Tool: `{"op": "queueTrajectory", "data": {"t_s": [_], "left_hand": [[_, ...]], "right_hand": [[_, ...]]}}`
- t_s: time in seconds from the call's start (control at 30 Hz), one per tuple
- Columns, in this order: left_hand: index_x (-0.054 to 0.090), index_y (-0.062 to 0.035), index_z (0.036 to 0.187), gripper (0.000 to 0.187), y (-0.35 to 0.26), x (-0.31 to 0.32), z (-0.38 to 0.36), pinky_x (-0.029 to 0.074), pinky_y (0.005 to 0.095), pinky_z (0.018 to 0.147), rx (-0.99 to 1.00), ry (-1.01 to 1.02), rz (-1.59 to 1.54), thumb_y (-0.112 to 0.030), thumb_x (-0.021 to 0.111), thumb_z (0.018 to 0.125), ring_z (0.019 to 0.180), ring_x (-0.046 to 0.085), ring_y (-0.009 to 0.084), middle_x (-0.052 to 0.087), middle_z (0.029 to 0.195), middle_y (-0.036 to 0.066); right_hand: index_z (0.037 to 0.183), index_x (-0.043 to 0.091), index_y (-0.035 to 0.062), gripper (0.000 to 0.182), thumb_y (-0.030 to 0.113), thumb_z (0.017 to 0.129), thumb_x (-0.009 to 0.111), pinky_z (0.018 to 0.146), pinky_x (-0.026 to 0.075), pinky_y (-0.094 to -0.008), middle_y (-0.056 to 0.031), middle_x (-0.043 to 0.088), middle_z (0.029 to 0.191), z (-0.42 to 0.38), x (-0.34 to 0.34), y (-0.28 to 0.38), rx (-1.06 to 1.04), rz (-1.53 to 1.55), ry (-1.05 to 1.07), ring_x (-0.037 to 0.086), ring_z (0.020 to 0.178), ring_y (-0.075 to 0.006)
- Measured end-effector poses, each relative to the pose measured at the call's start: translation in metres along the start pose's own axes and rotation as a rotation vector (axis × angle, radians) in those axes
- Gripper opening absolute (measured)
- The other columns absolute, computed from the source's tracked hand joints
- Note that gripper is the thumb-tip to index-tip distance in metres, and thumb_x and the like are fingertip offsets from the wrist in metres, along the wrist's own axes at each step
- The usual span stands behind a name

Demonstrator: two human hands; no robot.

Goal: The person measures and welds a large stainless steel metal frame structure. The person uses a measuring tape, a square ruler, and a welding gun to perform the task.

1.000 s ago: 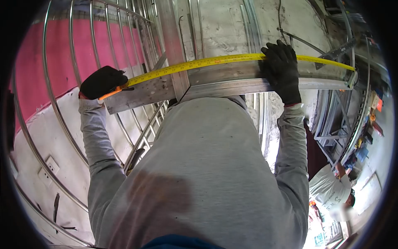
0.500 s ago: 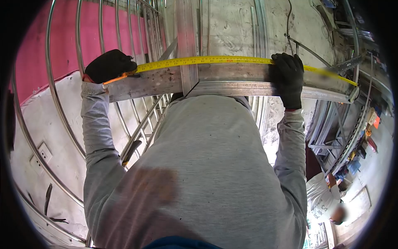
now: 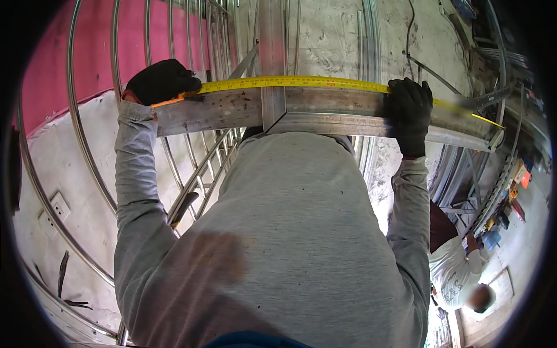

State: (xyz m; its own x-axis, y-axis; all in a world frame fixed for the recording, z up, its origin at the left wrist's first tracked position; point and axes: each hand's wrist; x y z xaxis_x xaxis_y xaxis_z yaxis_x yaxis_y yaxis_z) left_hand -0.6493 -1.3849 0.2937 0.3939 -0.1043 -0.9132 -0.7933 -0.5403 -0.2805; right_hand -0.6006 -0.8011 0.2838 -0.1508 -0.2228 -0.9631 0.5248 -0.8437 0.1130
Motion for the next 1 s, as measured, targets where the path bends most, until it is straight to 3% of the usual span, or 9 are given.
{"op": "queueTrajectory", "data": {"t_s": [0.13, 0.23, 0.33, 0.37, 0.4, 0.43, 0.53, 0.7, 1.0], "left_hand": [[0.079, -0.0208, 0.101, 0.013, 0.005, 0.010, -0.009, 0.059, 0.0418, 0.076, -0.082, 0.022, 0.051, -0.024, 0.074, 0.089, 0.090, 0.071, 0.0302, 0.076, 0.098, 0.007], [0.079, -0.0176, 0.101, 0.014, 0.004, 0.005, -0.039, 0.058, 0.0420, 0.077, -0.165, -0.066, -0.074, -0.025, 0.074, 0.090, 0.089, 0.072, 0.0306, 0.076, 0.096, 0.008], [0.079, -0.0134, 0.104, 0.018, 0.004, 0.006, -0.025, 0.058, 0.0413, 0.077, -0.294, 0.029, -0.240, -0.026, 0.074, 0.092, 0.090, 0.073, 0.0311, 0.078, 0.097, 0.012], [0.080, -0.0120, 0.106, 0.020, 0.006, 0.009, -0.022, 0.058, 0.0411, 0.077, -0.357, 0.105, -0.280, -0.026, 0.074, 0.093, 0.090, 0.074, 0.0313, 0.078, 0.098, 0.013], [0.078, -0.0105, 0.096, 0.014, 0.004, 0.005, -0.016, 0.056, 0.0419, 0.072, -0.241, -0.004, -0.253, -0.022, 0.074, 0.090, 0.083, 0.072, 0.0318, 0.075, 0.089, 0.013], [0.078, -0.0105, 0.096, 0.013, 0.005, 0.006, -0.019, 0.056, 0.0422, 0.072, -0.234, -0.067, -0.272, -0.022, 0.074, 0.091, 0.083, 0.072, 0.0317, 0.075, 0.089, 0.013], [0.078, -0.0108, 0.096, 0.010, -0.013, 0.008, -0.012, 0.056, 0.0432, 0.072, -0.506, -0.224, -0.581, -0.019, 0.074, 0.092, 0.082, 0.072, 0.0314, 0.075, 0.089, 0.014], [0.074, -0.0152, 0.097, 0.021, 0.022, 0.019, -0.028, 0.056, 0.0453, 0.083, 0.047, -0.020, -0.035, -0.016, 0.078, 0.077, 0.095, 0.069, 0.0327, 0.073, 0.093, 0.008], [0.066, -0.0086, 0.086, 0.021, -0.027, -0.029, -0.007, 0.050, 0.0476, 0.060, -0.247, -0.219, -0.283, -0.025, 0.064, 0.099, 0.072, 0.065, 0.0386, 0.064, 0.078, 0.017]], "right_hand": [[0.114, 0.074, 0.0084, 0.029, 0.014, 0.085, 0.077, 0.104, 0.049, -0.0530, -0.0099, 0.073, 0.098, 0.009, 0.000, 0.004, -0.097, -0.016, -0.067, 0.070, 0.102, -0.0312], [0.085, 0.063, 0.0101, 0.017, 0.021, 0.075, 0.071, 0.074, 0.045, -0.0504, -0.0114, 0.055, 0.075, 0.000, 0.039, -0.005, 0.105, -0.234, 0.250, 0.060, 0.078, -0.0330], [0.084, 0.062, 0.0117, 0.016, 0.025, 0.078, 0.069, 0.079, 0.047, -0.0501, -0.0133, 0.061, 0.082, -0.005, 0.025, -0.007, 0.123, -0.011, -0.013, 0.064, 0.084, -0.0338], [0.090, 0.068, 0.0138, 0.016, 0.024, 0.078, 0.071, 0.093, 0.049, -0.0513, -0.0094, 0.064, 0.087, -0.001, 0.020, -0.002, 0.175, -0.161, 0.121, 0.066, 0.090, -0.0312], [0.099, 0.074, 0.0179, 0.019, 0.023, 0.080, 0.073, 0.106, 0.046, -0.0547, -0.0030, 0.068, 0.093, -0.004, 0.007, 0.000, 0.090, -0.044, -0.166, 0.067, 0.094, -0.0271], [0.104, 0.076, 0.0206, 0.022, 0.023, 0.082, 0.075, 0.113, 0.042, -0.0568, 0.0007, 0.070, 0.098, -0.002, 0.004, 0.002, 0.096, -0.034, -0.168, 0.068, 0.098, -0.0252], [0.107, 0.075, 0.0189, 0.025, 0.022, 0.082, 0.079, 0.114, 0.042, -0.0560, -0.0005, 0.070, 0.105, -0.002, 0.001, 0.004, 0.124, -0.021, -0.157, 0.068, 0.106, -0.0236], [0.104, 0.075, 0.0196, 0.022, 0.021, 0.082, 0.079, 0.113, 0.044, -0.0549, 0.0002, 0.070, 0.106, -0.006, 0.003, 0.004, 0.132, -0.031, -0.168, 0.068, 0.105, -0.0227], [0.106, 0.075, 0.0200, 0.030, 0.021, 0.076, 0.080, 0.112, 0.045, -0.0539, 0.0007, 0.070, 0.106, 0.004, 0.005, 0.003, 0.099, -0.011, -0.168, 0.069, 0.103, -0.0233]]}}
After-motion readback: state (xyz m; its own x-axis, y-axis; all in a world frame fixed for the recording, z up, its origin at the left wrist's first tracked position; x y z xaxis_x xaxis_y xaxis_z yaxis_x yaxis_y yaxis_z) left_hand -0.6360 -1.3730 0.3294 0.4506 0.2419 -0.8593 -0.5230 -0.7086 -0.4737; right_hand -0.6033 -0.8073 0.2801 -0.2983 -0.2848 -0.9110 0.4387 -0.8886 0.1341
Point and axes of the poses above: each hand's wrist, its own z-axis towards the middle knuckle, its own x-axis out of the palm, y = z × x
